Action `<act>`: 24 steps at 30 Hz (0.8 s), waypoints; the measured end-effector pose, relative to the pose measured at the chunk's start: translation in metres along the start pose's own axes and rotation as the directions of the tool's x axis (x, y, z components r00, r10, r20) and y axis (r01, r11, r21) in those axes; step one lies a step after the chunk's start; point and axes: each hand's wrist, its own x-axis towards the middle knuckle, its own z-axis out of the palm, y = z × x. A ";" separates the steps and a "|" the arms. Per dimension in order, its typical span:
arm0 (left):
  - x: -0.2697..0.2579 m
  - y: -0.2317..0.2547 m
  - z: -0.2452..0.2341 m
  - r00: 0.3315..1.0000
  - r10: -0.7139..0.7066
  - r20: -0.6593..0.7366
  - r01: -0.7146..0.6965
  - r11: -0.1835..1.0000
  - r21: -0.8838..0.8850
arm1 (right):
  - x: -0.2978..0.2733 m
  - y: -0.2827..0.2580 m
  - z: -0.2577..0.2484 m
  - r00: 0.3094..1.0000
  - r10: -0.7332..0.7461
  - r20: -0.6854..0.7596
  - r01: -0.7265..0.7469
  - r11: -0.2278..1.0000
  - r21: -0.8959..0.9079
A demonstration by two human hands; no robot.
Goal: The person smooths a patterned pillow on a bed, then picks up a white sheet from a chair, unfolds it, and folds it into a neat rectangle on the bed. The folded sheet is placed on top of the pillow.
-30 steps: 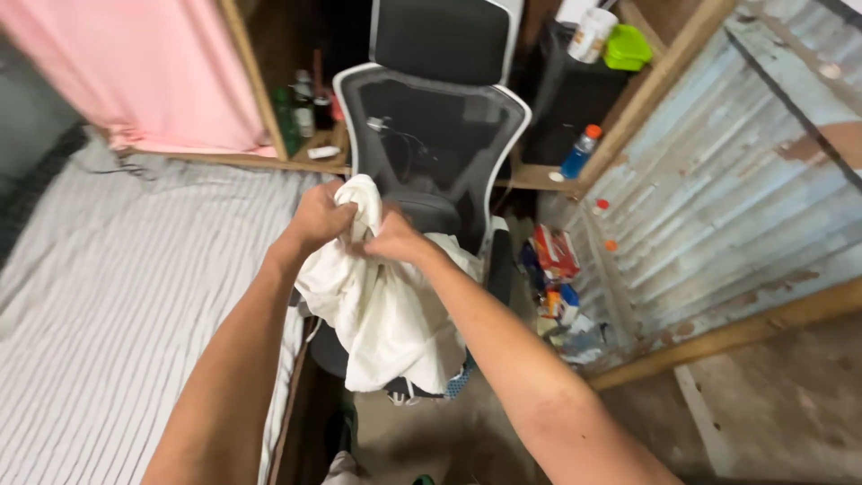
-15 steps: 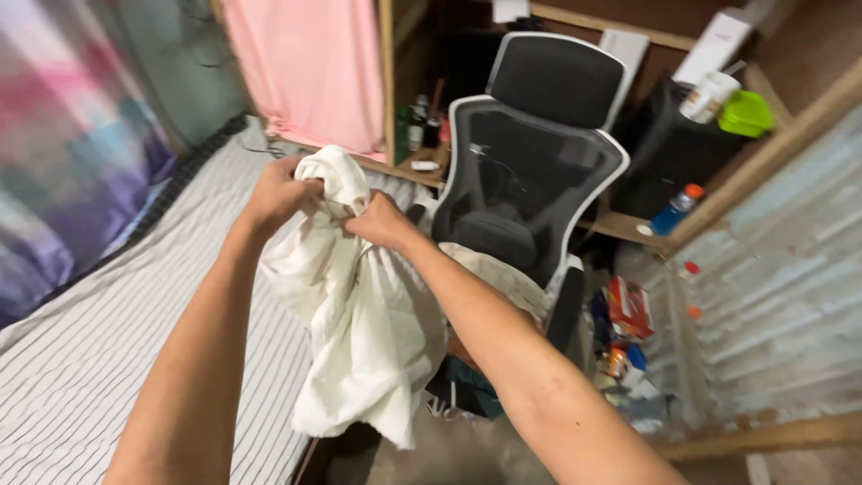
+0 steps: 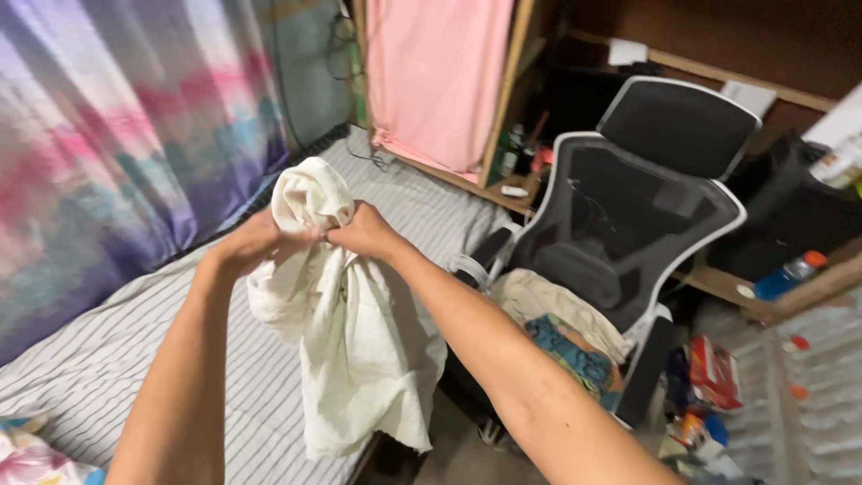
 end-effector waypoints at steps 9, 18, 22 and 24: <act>-0.011 -0.102 -0.143 0.965 -0.217 -0.149 0.226 0.973 0.041 | 0.072 -0.057 0.120 0.995 -0.065 0.071 0.061 0.996 0.062; -0.014 -0.264 -0.332 0.817 -0.060 -0.574 0.290 0.902 0.319 | 0.099 -0.105 0.231 0.983 -0.146 0.107 0.115 0.960 0.254; -0.036 -0.321 -0.375 0.765 -0.130 -0.631 0.448 0.811 0.377 | 0.097 -0.131 0.262 0.969 -0.170 0.182 0.118 0.957 0.266; -0.071 -0.305 -0.369 0.682 -0.102 -0.725 0.426 0.861 0.280 | 0.087 -0.149 0.273 0.971 -0.127 0.203 0.092 0.981 0.173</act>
